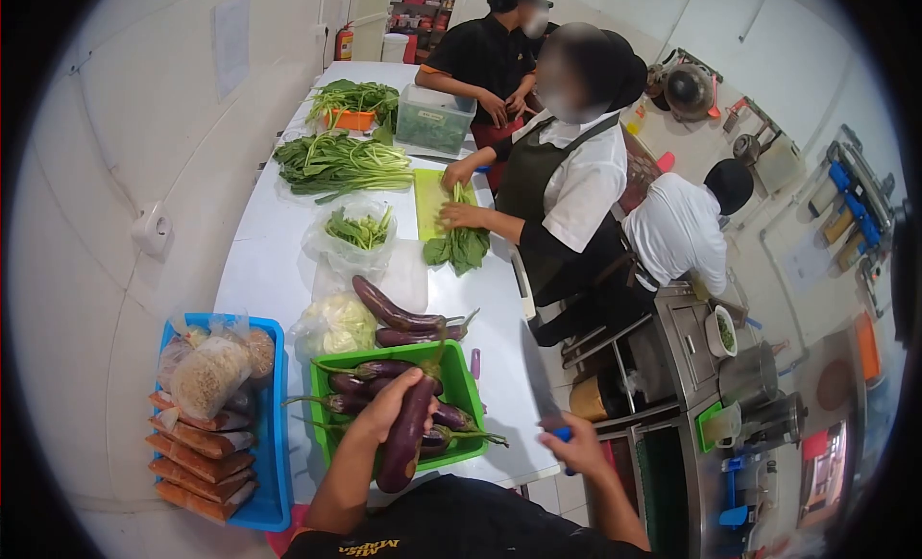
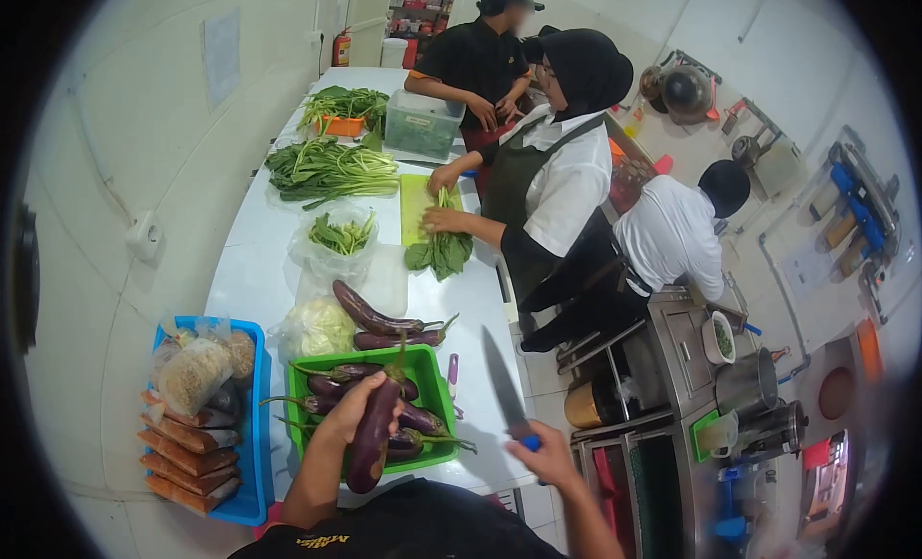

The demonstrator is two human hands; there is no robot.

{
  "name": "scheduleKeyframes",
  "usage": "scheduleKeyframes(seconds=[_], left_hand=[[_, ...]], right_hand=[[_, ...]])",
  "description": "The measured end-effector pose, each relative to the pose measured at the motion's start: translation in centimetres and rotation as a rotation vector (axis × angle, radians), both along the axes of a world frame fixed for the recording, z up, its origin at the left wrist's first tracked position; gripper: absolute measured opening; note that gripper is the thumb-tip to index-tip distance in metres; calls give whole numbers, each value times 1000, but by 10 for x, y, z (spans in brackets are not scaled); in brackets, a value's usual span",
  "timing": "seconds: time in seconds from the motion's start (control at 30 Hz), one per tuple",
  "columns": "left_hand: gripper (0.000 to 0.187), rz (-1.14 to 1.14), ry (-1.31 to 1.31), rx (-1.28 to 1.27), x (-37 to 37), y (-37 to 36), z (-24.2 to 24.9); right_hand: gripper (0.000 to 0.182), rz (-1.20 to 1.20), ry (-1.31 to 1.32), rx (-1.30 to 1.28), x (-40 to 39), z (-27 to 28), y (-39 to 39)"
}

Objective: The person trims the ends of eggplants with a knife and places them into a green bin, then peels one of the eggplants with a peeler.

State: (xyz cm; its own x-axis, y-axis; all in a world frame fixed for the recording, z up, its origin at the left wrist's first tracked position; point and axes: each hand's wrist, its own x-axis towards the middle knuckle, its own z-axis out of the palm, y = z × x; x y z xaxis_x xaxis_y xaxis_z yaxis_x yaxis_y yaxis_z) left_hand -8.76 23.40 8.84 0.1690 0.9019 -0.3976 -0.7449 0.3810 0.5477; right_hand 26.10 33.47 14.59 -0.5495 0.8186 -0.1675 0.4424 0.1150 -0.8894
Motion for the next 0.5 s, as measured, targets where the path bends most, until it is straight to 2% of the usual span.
scheduleKeyframes(seconds=[0.07, 0.1, 0.13, 0.2, 0.3, 0.33, 0.4, 0.5], left_hand=[[51, -44, 17, 69, 8, 0, 0], [53, -71, -10, 102, 10, -1, -3], [54, -87, -16, 117, 11, -2, -2], [55, -116, -30, 143, 13, -6, -1], [62, -108, -8, 118, 11, -15, -7], [65, -108, -5, 113, 11, -17, -12], [62, -106, -69, 72, 7, -19, -22], [56, -78, -71, 72, 4, -23, -20]], right_hand=[[32, -15, -45, -54, -50, 7, -14], [33, -5, 39, -128, -68, -9, -14], [26, -10, 204, -163, -94, -9, -20], [27, 6, 278, -274, -134, 15, -29], [32, 66, 325, -252, -162, 10, -29], [35, 100, 316, -172, -168, 7, -28], [40, 168, 297, -7, -175, -6, -23], [41, 154, 132, -15, -176, -14, -18]])
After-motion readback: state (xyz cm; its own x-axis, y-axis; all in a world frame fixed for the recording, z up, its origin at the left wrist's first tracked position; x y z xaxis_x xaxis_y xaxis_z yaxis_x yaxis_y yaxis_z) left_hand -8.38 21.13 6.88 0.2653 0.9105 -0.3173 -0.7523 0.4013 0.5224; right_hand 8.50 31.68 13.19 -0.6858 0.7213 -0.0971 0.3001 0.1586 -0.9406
